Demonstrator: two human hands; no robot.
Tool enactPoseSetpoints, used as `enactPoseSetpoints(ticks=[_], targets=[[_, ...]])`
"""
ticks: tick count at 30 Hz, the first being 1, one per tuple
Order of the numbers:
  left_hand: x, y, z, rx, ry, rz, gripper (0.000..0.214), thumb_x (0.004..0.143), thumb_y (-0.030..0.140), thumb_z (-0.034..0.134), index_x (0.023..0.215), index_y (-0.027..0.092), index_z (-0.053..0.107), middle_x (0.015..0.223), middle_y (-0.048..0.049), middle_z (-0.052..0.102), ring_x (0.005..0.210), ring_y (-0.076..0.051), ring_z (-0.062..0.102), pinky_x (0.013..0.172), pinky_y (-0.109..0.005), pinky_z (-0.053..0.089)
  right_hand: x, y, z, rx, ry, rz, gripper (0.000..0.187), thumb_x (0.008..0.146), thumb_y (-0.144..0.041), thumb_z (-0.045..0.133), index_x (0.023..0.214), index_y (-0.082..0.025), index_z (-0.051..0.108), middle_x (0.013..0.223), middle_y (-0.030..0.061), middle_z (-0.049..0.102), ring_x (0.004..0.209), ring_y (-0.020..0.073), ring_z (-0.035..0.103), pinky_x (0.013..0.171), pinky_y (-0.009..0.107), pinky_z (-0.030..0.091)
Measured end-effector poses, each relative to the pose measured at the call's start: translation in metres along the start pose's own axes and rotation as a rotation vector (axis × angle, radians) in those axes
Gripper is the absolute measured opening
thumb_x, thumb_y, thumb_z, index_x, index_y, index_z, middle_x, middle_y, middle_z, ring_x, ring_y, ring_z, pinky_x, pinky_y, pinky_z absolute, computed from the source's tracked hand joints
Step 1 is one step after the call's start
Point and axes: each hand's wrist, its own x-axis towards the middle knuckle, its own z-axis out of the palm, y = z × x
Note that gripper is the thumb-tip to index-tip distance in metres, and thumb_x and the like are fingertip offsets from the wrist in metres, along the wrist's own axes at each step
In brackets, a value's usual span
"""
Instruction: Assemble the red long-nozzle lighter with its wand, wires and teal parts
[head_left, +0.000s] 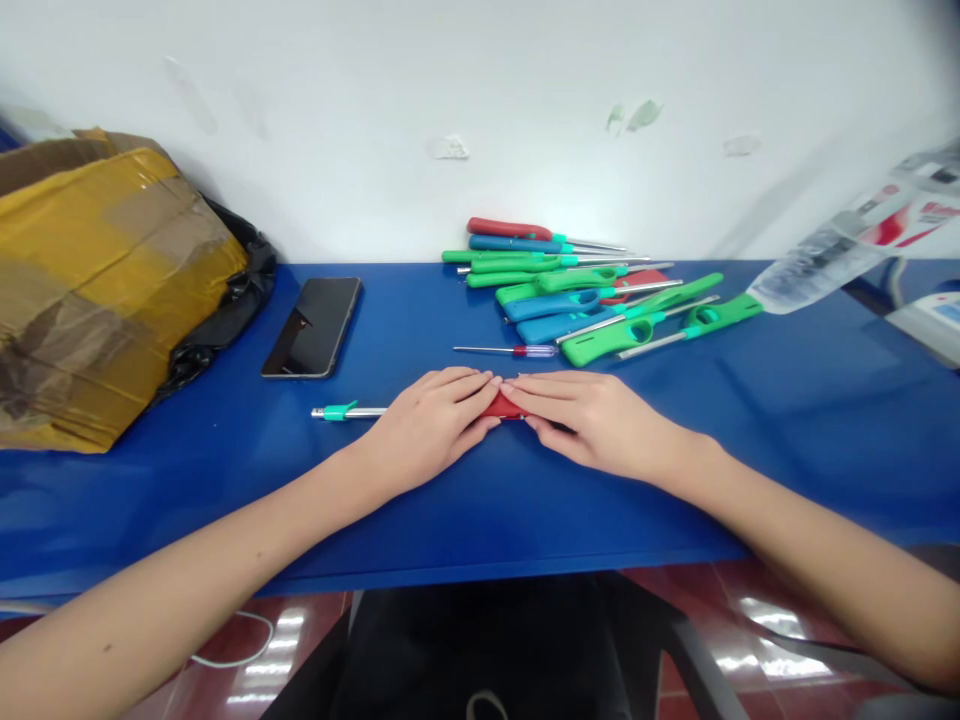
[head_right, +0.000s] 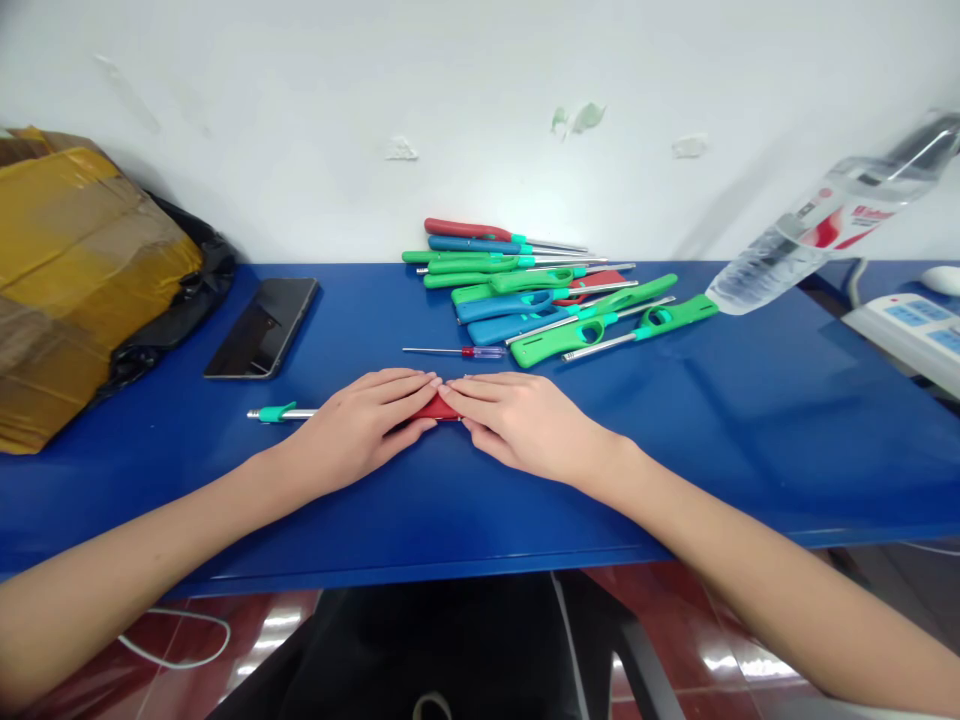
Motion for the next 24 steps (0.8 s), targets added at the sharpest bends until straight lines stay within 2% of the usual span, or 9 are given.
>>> enactPoseSetpoints(ticks=[5,10,13,18,24], targets=[[0.000,0.006,0.001,0.069,0.024,-0.016,0.031,0.098,0.026,0.052,0.123,0.011,0.064,0.126,-0.0125,0.068,0.114,-0.027,0.066,0.094,-0.042,0.055,0.000,-0.003,-0.001,-0.085,0.007,-0.047,0.033,0.098,-0.020,0.052,0.127,-0.010,0.065,0.127,0.0104,0.069,0.114,0.0235,0.067,0.101,0.037,0.055],[0.001,0.016,0.006,0.047,0.144,-0.145,0.027,0.088,0.025,0.060,0.110,0.015,0.071,0.115,-0.0089,0.074,0.104,-0.027,0.071,0.086,-0.043,0.057,0.000,-0.007,0.005,-0.227,0.024,-0.124,0.035,0.093,-0.007,0.051,0.125,-0.003,0.063,0.126,0.0170,0.068,0.113,0.0265,0.068,0.099,0.040,0.057],[0.002,0.019,0.006,0.035,0.173,-0.222,0.026,0.085,0.026,0.063,0.107,0.018,0.072,0.110,-0.0070,0.075,0.102,-0.027,0.072,0.085,-0.043,0.056,0.001,-0.007,0.006,-0.266,0.028,-0.143,0.037,0.091,-0.003,0.049,0.126,-0.004,0.063,0.125,0.0184,0.068,0.113,0.0277,0.067,0.098,0.041,0.057],[0.004,0.018,0.002,-0.097,0.130,-0.304,0.024,0.082,0.025,0.065,0.104,0.022,0.073,0.107,-0.0031,0.076,0.100,-0.026,0.069,0.084,-0.043,0.053,0.005,-0.007,0.003,-0.149,0.051,-0.069,0.032,0.096,-0.015,0.050,0.123,-0.008,0.066,0.121,0.0138,0.071,0.105,0.0255,0.071,0.092,0.039,0.061],[0.008,0.016,-0.001,-0.184,0.058,-0.384,0.028,0.079,0.025,0.064,0.107,0.023,0.072,0.111,-0.0031,0.074,0.103,-0.027,0.063,0.087,-0.044,0.049,0.005,-0.008,0.003,-0.067,0.058,0.000,0.033,0.097,-0.016,0.049,0.126,-0.014,0.066,0.123,0.0122,0.071,0.107,0.0243,0.071,0.093,0.039,0.060]])
